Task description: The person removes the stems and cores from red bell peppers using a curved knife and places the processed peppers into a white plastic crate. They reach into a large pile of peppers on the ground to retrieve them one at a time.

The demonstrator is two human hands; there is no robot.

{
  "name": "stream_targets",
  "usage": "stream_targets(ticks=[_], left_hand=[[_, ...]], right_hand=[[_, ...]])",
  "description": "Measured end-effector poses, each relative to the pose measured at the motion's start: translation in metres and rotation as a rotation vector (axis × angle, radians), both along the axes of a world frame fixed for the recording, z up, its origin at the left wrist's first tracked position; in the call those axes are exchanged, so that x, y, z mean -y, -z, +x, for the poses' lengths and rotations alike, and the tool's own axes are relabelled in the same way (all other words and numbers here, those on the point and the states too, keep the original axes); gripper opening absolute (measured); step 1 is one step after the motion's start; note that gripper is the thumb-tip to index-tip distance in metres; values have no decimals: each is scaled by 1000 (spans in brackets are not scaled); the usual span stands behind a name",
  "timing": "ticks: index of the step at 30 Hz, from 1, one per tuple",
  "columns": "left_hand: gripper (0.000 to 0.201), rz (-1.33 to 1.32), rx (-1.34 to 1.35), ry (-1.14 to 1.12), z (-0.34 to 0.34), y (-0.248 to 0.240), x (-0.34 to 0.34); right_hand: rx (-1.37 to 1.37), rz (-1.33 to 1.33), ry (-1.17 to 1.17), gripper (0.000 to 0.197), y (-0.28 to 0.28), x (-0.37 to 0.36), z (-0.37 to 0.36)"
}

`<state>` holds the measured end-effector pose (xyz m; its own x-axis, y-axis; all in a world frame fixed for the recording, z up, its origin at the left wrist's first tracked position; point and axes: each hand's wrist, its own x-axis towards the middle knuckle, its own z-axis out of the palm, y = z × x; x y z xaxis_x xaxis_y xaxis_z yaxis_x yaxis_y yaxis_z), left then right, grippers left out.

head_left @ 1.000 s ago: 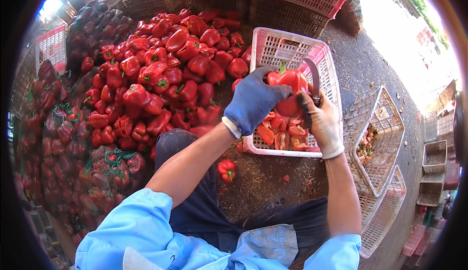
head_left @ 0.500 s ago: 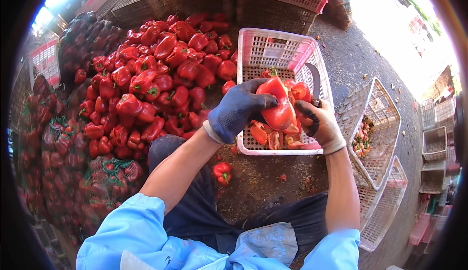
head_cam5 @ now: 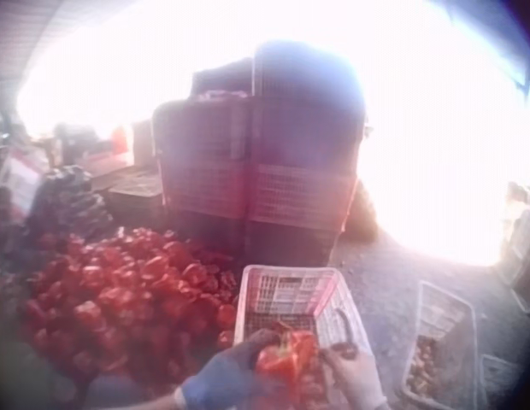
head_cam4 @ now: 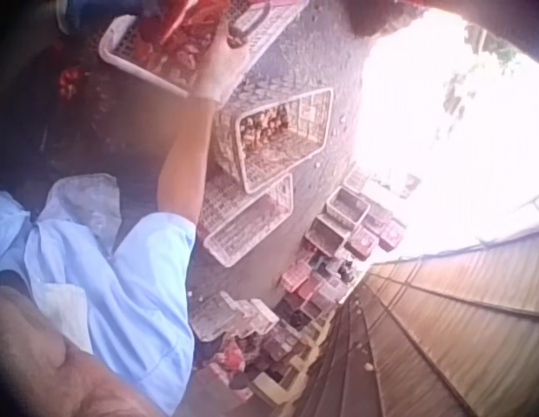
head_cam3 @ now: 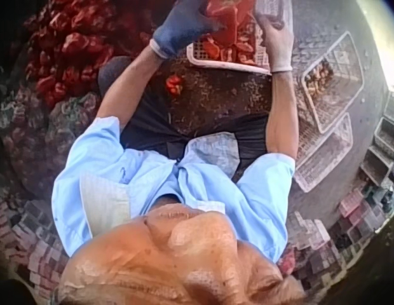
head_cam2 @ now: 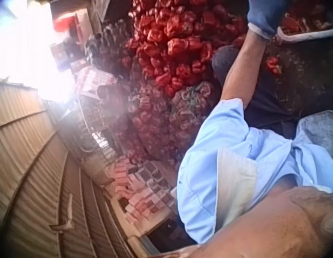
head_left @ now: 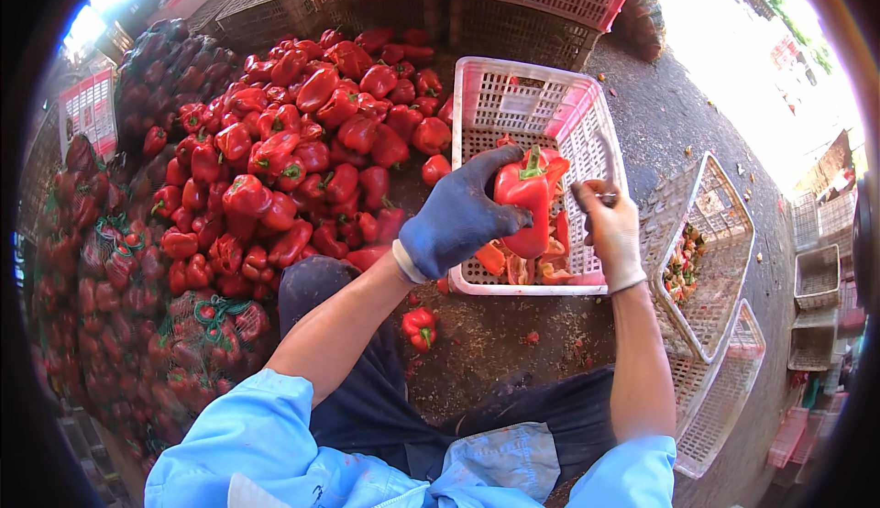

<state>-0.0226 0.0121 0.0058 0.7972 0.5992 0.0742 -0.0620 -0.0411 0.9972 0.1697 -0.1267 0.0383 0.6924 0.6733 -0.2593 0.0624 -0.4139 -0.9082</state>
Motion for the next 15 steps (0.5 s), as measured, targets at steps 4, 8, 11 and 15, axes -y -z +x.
stream_targets(ticks=[4,8,11,15], left_hand=[[77,316,-203,-151,5,-3,11],[72,601,-347,-148,12,-11,25],[70,728,-307,-165,11,12,28],[74,681,-324,-102,9,1,29]], right_hand=[[-194,143,-84,45,-5,-1,-7],[-19,96,-319,48,13,-7,-12],[-141,111,-285,40,17,-14,-25],[-301,155,-301,35,17,-9,-16]])
